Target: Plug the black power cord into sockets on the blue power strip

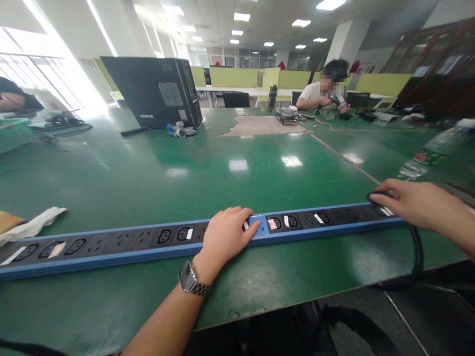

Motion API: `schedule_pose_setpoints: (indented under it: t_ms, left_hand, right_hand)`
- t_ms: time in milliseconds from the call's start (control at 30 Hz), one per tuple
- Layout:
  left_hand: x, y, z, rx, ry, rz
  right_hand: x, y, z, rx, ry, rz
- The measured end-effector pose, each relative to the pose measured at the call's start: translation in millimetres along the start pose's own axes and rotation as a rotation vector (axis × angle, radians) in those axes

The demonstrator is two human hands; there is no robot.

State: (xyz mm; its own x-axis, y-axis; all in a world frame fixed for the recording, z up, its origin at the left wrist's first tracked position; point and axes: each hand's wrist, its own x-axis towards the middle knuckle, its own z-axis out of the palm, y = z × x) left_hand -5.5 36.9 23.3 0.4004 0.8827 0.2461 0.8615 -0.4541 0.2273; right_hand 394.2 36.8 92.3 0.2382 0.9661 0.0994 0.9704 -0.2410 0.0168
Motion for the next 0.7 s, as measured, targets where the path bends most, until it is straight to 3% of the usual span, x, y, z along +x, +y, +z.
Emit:
schedule_pose_setpoints:
  t_ms: [67,133,200,300,433,600,700]
  left_hand:
    - [0,1,-0.2,0.007,-0.005,-0.001]
    - [0,1,-0.2,0.01,-0.004,-0.006]
    - [0,1,-0.4,0.01,-0.005,-0.017]
    - [0,1,-0.8,0.007,-0.009,-0.016]
    - [0,1,-1.3,-0.002,0.001,-0.006]
    - [1,2,-0.7,-0.009,0.011,-0.002]
    - [1,0,0.7,-0.009,0.016,0.002]
  right_hand:
    - [-15,-29,-25,0.029,0.141,0.074]
    - [-31,-64,-38,0.151,0.075,-0.034]
    - [-43,-98,-33,0.221,-0.043,-0.204]
    - [-43,-129,-8,0.197,-0.097,-0.283]
    - [-32,-131,15,0.138,-0.082,-0.286]
    - [-36,-128,21,0.136,-0.095,-0.367]
    - [-43,-133,27,0.067,-0.041,-0.341]
